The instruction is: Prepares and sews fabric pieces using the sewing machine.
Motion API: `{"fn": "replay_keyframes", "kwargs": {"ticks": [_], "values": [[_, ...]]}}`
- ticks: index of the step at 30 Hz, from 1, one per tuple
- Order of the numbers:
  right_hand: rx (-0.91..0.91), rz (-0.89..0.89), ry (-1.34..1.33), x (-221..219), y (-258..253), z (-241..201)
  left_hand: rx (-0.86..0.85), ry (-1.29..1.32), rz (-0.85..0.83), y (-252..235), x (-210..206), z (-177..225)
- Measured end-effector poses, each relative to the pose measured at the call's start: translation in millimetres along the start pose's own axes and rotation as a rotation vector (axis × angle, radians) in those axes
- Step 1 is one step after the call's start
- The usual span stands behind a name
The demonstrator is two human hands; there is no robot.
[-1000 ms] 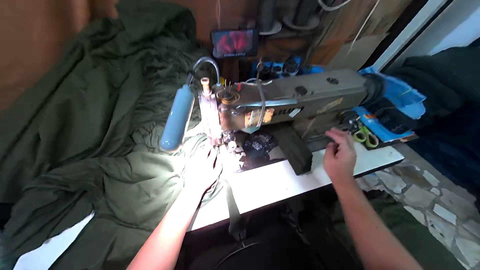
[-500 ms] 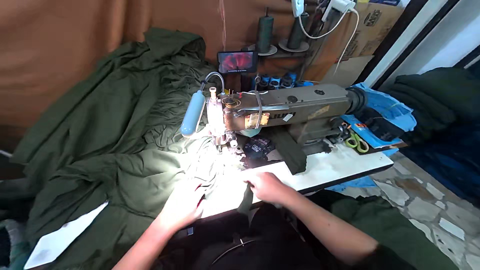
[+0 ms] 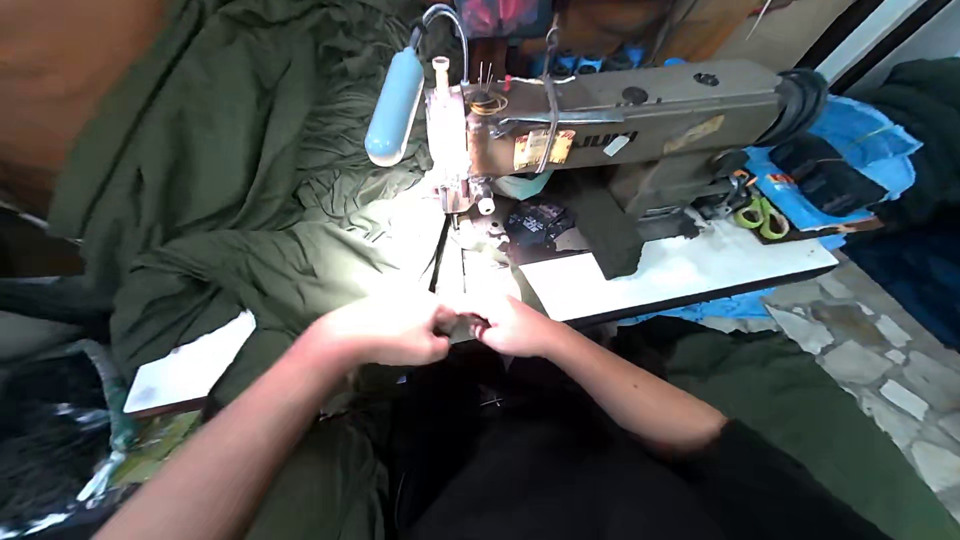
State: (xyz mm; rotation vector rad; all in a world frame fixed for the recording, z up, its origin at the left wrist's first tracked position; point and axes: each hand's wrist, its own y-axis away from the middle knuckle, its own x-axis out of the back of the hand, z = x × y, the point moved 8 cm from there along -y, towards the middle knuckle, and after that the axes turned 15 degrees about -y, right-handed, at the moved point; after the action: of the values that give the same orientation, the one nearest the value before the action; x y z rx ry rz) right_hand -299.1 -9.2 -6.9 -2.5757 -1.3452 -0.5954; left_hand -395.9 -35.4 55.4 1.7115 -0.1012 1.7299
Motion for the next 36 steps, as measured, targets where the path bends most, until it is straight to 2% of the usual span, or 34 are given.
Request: {"fn": "replay_keyframes", "kwargs": {"ticks": [3,6,9,12,15,16,18,19,21,23,24,29,33,34,36], "values": [[-0.179,-0.151,0.182,-17.3,24.5,13.9,-0.091,0.167,-0.052,-27.7,-26.1,5.4],[-0.281,-0.216,0.351,-27.5,31.4,19.0,-0.080,0.126,0.248,-47.9,-37.0,-31.0],[-0.262,-0.194,0.419,-31.1,30.7,19.2,0.108,-0.151,0.556,-58.8,-40.9,-74.5],[-0.234,-0.160,0.396,-31.3,31.1,19.2,0.141,-0.194,0.707,-66.3,-35.9,-60.5],[-0.213,-0.163,0.349,-25.4,35.7,17.8,0.168,-0.195,0.634,-86.8,-57.1,-45.5],[-0.184,-0.098,0.307,-16.8,40.2,17.7,0.190,-0.212,0.634,-87.4,-60.9,-44.1],[-0.117,0.194,0.258,15.0,54.8,22.3,0.208,-0.223,0.640,-86.7,-61.7,-45.4],[-0.141,0.347,0.252,34.2,64.1,28.3,0.211,-0.215,0.622,-87.2,-62.1,-46.0],[-0.328,0.508,0.264,63.9,78.9,45.7,0.212,-0.221,0.579,-89.6,-62.0,-44.5],[-0.554,0.428,0.280,69.3,83.1,61.5,0.220,-0.238,0.535,-91.8,-61.9,-41.3],[-0.577,0.388,0.292,65.1,81.6,63.4,0.222,-0.238,0.517,-92.0,-61.4,-40.7],[-0.454,0.397,0.282,52.1,72.2,56.8,0.229,-0.207,0.485,-92.2,-62.2,-41.4],[-0.099,0.653,0.065,56.5,79.6,35.3,0.229,-0.197,0.481,-90.7,-60.5,-41.2],[-0.038,0.660,-0.015,53.9,79.8,28.3,0.218,-0.178,0.530,-88.3,-59.1,-41.8],[0.086,0.618,-0.176,44.9,77.1,10.5,0.218,-0.119,0.728,-80.0,-51.4,-47.0]]}}
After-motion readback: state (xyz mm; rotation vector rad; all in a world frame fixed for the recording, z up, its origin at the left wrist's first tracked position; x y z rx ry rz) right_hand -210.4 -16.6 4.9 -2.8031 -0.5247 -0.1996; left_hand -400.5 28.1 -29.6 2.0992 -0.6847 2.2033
